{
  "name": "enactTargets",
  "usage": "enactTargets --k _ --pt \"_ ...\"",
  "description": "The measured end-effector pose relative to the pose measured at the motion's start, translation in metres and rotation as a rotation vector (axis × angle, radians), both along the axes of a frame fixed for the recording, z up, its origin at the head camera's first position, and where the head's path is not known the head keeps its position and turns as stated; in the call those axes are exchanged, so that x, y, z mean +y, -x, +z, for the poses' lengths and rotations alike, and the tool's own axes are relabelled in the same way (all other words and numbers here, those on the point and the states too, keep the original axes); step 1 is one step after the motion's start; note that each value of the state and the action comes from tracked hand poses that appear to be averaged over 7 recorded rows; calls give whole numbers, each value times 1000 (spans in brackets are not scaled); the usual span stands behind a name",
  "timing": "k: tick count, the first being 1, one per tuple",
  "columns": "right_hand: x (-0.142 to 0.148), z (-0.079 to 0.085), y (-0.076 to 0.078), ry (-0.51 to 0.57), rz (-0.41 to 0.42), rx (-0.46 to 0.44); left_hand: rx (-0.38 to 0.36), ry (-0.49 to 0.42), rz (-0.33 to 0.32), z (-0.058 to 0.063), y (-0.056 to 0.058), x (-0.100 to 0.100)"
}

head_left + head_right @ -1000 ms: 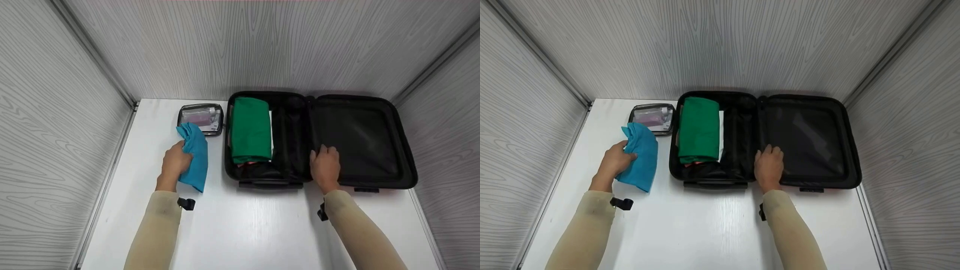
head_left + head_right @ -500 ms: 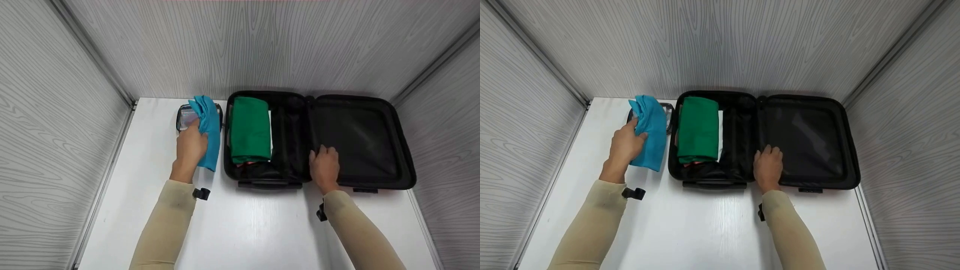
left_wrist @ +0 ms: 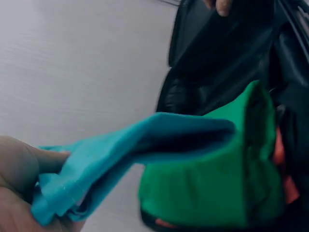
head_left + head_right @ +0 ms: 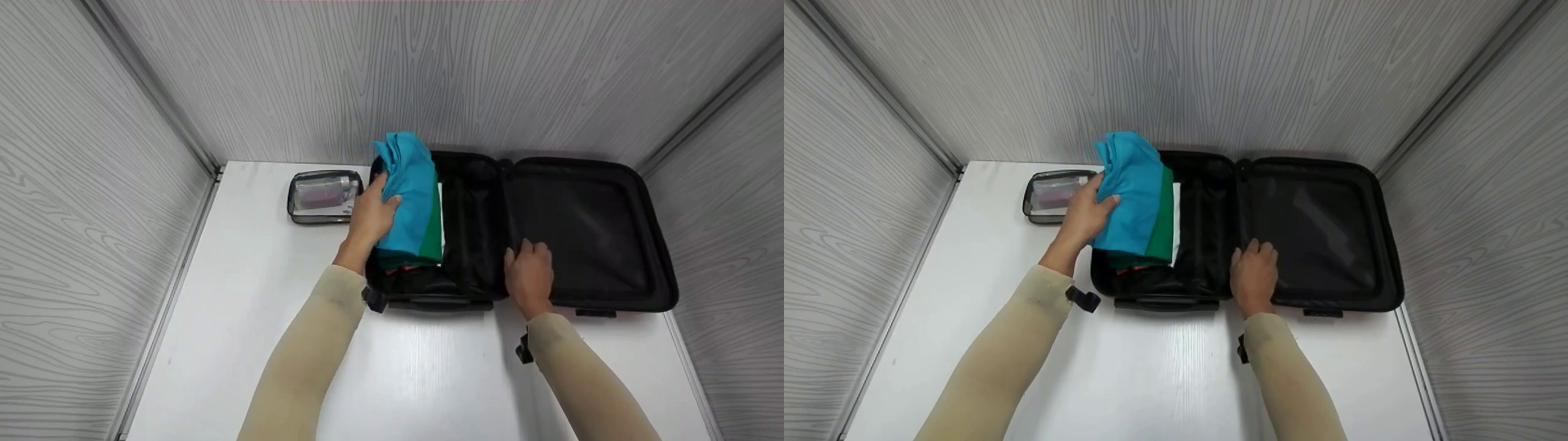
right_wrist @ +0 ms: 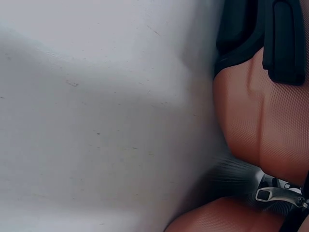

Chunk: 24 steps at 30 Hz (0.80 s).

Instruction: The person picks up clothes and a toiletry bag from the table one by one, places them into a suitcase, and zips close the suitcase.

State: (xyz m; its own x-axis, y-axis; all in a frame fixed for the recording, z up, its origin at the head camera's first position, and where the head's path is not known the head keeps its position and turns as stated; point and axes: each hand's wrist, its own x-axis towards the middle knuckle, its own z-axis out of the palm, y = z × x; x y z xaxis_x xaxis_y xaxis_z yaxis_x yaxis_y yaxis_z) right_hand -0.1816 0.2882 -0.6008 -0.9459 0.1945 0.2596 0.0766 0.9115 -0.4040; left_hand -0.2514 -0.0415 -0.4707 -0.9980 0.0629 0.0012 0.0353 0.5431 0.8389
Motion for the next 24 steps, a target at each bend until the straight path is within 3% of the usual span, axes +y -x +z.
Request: enactTargets --k 4,7,9,12,14,19,24 --pt "-1 0 1 1 -12 -15 -106 -211 -43 -18 12 13" --pt "-2 0 0 0 -13 -18 -236 -356 -13 -41 15 14" --pt "-3 -1 -1 1 -11 -19 -330 -371 40 -58 15 12" --pt "-3 -2 0 1 -7 -15 -392 -265 103 -75 12 9" --pt "-3 -2 0 4 -11 -5 -349 -189 119 -81 10 7" --pt "-3 -3 1 7 -2 16 -126 -3 128 -87 0 10" --pt "-2 -2 0 27 -8 -13 64 380 49 -90 -14 21"
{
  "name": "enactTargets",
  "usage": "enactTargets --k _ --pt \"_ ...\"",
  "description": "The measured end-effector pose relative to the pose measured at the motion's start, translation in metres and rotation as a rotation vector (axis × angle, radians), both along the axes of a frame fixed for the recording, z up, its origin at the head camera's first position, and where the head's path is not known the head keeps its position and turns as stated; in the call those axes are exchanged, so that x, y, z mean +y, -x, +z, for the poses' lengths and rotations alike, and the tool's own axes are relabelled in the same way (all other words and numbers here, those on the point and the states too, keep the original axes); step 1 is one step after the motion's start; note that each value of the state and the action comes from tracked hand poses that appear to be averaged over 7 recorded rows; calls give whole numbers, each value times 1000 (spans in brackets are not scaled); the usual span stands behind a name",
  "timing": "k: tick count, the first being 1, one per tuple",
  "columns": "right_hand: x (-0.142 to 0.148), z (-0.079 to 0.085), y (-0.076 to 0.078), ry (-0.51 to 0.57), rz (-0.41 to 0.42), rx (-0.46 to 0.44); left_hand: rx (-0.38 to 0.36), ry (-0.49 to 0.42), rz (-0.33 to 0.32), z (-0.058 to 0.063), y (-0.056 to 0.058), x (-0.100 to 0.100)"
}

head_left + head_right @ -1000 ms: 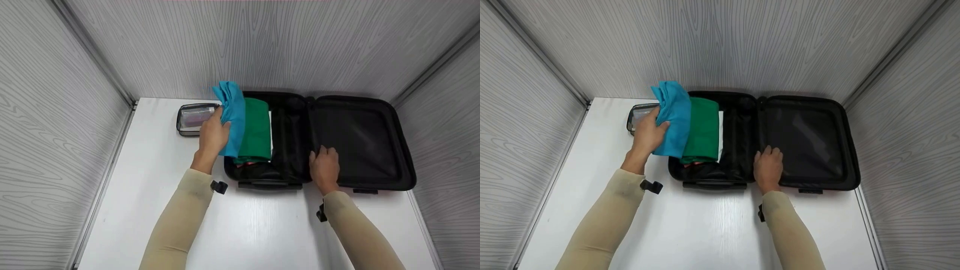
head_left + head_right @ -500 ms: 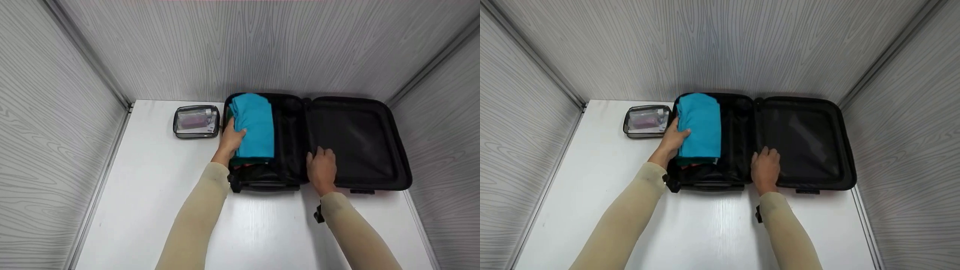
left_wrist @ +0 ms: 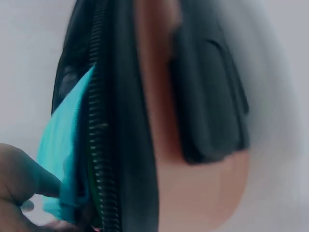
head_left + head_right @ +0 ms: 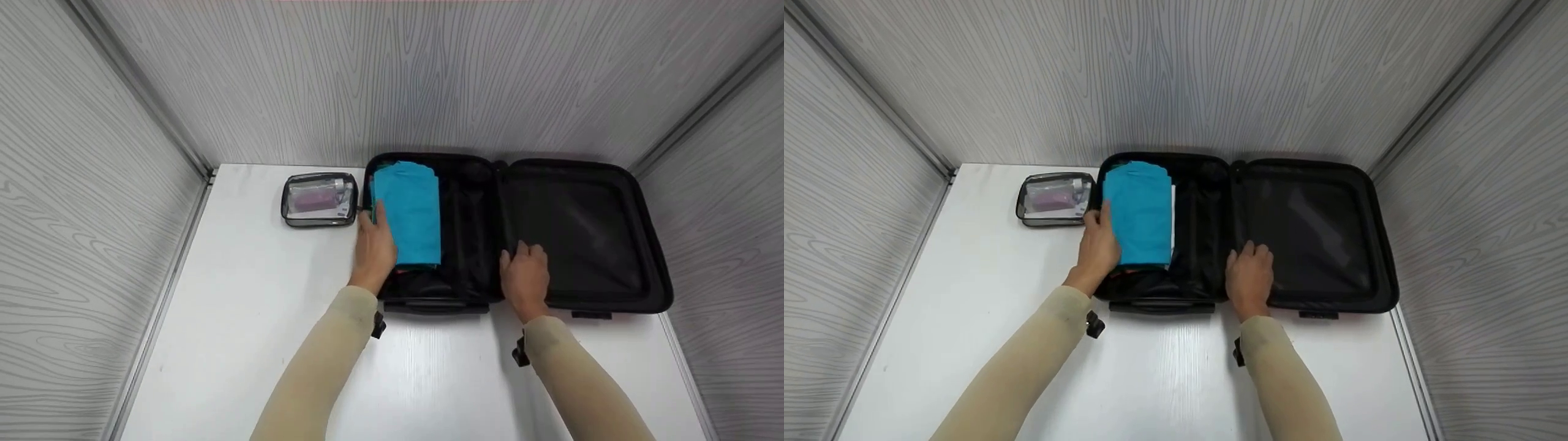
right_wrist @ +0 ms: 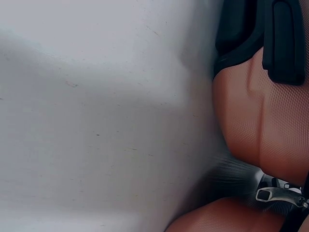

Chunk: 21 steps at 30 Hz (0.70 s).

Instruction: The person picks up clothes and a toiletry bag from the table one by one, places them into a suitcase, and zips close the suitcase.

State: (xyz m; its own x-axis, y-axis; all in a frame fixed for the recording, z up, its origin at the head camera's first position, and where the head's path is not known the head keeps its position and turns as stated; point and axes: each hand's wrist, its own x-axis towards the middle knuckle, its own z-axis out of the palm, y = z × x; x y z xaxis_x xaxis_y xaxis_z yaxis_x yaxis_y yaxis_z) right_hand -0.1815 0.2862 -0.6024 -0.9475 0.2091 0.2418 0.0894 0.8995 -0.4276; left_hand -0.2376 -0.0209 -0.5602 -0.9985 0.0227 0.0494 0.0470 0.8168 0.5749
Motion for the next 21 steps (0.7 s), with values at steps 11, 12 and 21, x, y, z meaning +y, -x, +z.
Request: enactTargets --k 11,12,21 --pt "-2 1 0 12 -6 0 -87 341 -378 -11 -17 -2" --pt "-2 0 0 9 -8 -2 -100 349 -383 -12 -16 -3" --pt "-3 0 1 -1 -18 -5 -148 358 -325 -17 -8 2"
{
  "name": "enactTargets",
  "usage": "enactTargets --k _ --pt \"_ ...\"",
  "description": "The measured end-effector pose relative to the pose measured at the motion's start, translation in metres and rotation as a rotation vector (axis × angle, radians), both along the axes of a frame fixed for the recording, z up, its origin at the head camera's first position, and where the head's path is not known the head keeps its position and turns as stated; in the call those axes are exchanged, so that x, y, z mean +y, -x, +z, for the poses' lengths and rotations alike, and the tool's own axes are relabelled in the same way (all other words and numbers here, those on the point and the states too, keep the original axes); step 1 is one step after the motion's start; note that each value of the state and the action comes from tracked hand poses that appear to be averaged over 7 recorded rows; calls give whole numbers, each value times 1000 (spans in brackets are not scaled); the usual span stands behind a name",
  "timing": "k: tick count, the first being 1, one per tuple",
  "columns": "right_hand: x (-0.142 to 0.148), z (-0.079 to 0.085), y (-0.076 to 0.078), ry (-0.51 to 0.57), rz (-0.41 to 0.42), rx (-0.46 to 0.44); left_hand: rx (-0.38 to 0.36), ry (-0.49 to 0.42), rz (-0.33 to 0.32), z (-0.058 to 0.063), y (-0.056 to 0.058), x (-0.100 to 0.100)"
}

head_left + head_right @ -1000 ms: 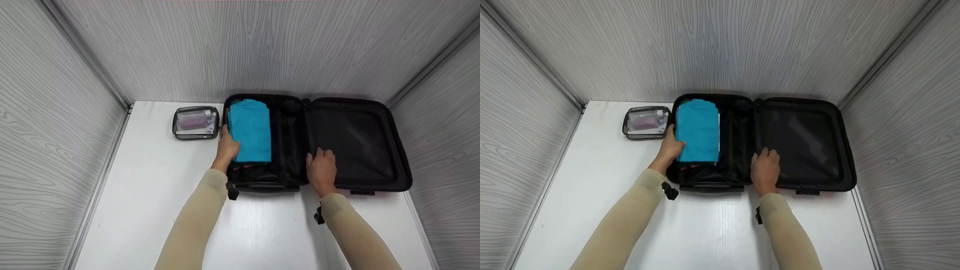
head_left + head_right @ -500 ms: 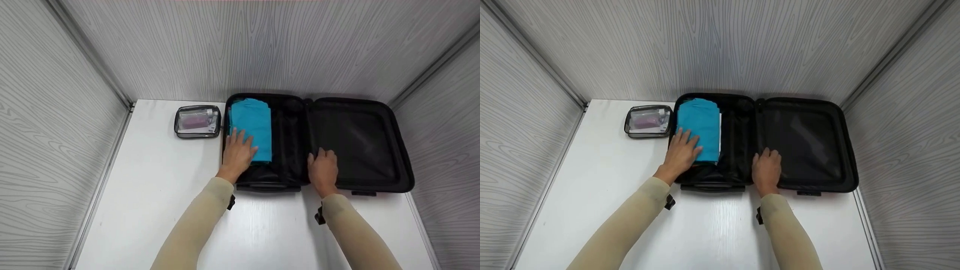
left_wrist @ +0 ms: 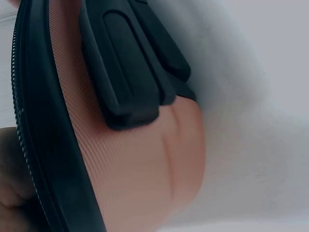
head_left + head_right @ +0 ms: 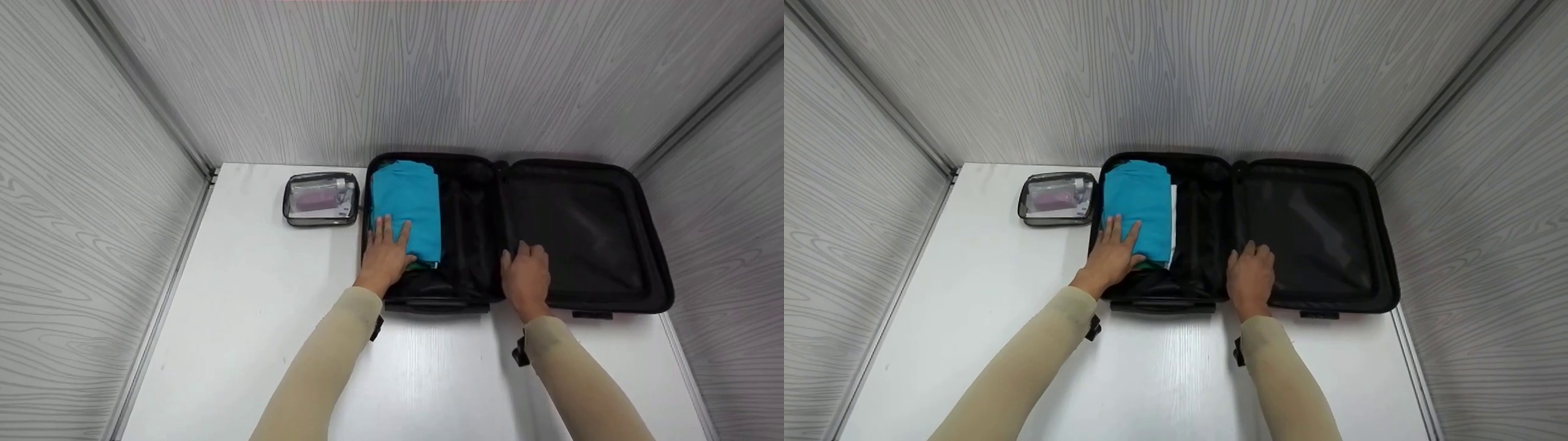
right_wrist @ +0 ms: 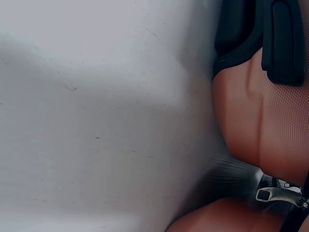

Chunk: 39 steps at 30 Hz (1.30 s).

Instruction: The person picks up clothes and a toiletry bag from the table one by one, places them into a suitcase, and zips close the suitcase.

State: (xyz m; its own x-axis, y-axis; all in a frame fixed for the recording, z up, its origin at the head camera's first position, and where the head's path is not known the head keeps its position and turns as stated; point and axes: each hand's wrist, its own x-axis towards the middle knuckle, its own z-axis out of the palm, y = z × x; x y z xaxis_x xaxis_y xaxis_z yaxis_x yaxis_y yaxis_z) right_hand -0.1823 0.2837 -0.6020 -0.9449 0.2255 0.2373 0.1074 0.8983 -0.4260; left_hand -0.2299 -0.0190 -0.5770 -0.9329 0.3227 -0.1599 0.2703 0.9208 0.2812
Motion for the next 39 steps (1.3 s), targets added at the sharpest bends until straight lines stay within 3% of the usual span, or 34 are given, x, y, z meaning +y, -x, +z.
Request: enactTargets --k 11,17,22,27,32,36,39 --pt "0 -2 0 -19 19 39 -31 -67 10 5 4 -6" --pt "0 -1 0 -16 14 27 -14 -145 3 16 0 -16" --pt "0 1 -1 0 11 6 -50 -198 21 28 -2 -26" --pt "0 0 -2 5 16 4 -66 -339 109 41 1 -47" --pt "0 -1 -2 -13 22 30 -9 -464 208 45 14 -80" --pt "0 -1 -2 -12 24 38 39 -491 294 39 25 -111" --pt "0 -3 -2 -9 20 36 80 -443 342 31 33 -134"
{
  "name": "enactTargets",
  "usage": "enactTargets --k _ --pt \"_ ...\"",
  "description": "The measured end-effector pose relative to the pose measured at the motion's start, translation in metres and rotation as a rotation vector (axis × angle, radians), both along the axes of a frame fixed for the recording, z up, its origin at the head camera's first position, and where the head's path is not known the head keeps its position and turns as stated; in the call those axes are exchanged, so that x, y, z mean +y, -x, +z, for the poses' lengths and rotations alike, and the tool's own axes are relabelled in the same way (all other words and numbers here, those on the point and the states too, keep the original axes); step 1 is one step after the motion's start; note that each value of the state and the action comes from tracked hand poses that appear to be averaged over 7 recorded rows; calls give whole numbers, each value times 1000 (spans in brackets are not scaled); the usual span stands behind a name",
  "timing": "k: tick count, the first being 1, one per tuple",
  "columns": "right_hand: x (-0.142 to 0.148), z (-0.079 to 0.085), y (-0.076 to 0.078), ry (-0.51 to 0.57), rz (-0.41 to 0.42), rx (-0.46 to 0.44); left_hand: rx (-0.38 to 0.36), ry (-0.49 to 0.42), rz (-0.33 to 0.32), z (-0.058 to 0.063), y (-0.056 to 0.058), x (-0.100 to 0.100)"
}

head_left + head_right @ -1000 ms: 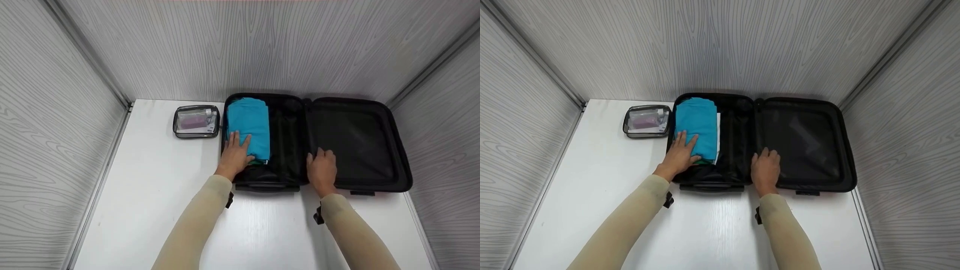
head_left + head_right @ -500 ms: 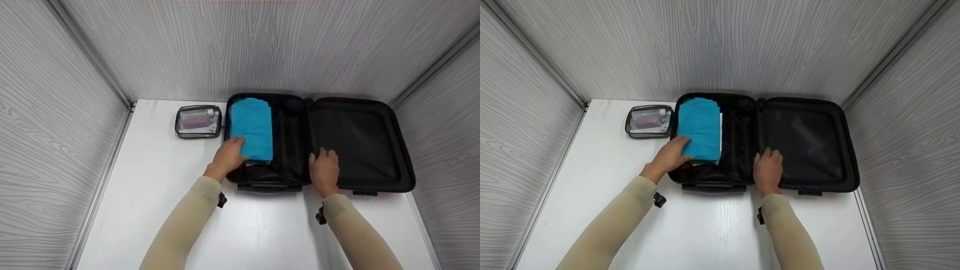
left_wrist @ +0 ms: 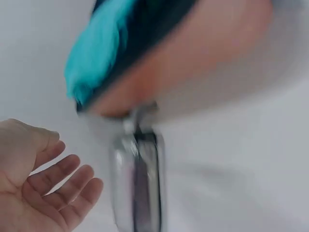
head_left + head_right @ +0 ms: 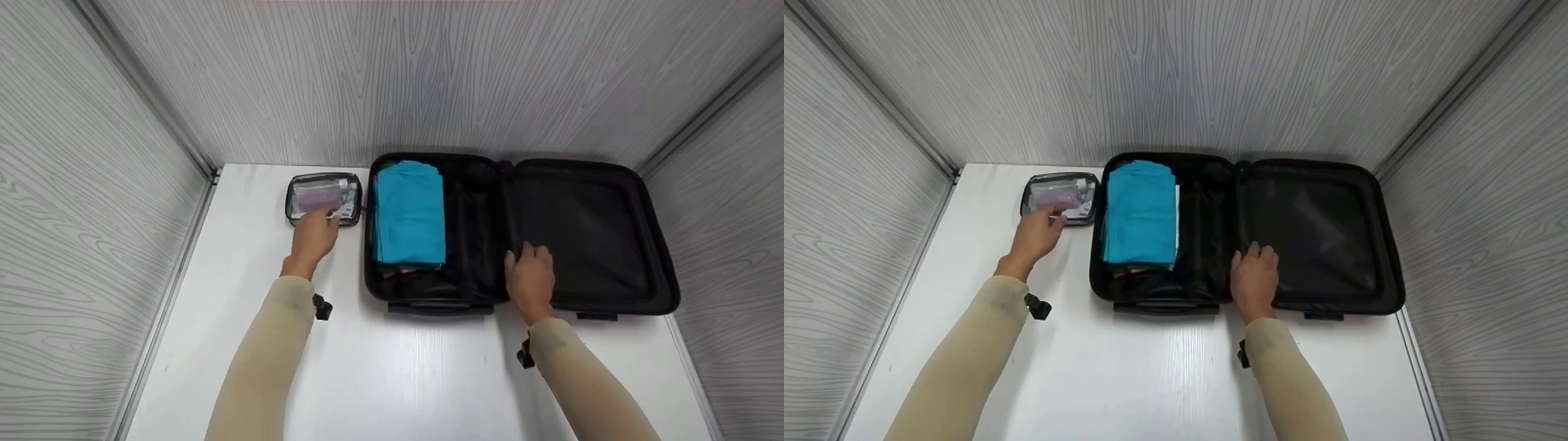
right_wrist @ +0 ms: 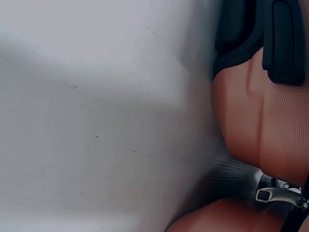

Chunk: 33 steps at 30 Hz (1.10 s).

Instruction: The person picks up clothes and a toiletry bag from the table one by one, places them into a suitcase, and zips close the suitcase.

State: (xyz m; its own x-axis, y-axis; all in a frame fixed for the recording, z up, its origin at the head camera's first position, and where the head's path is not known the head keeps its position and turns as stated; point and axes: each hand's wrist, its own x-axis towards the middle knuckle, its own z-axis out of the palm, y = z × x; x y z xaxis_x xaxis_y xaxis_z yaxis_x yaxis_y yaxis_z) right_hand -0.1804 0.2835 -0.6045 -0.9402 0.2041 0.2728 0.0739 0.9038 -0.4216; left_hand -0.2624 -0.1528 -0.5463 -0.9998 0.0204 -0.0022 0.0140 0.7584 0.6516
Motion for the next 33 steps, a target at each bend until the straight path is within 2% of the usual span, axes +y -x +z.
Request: enactTargets --k 3,7,11,17,23,33 --pt "1 -1 1 10 -5 -8 2 90 39 -11 8 -19" --pt "1 -2 1 19 -8 -6 -46 209 49 -26 15 -33" --pt "2 -2 1 18 -8 4 -80 296 7 -36 17 -34" --pt "1 0 1 29 -12 -10 -121 399 -118 -48 23 -29" --pt "-1 0 2 34 -12 11 -203 438 -162 -57 22 -30" --pt "1 -2 3 12 1 45 -222 441 -170 -64 9 -32"
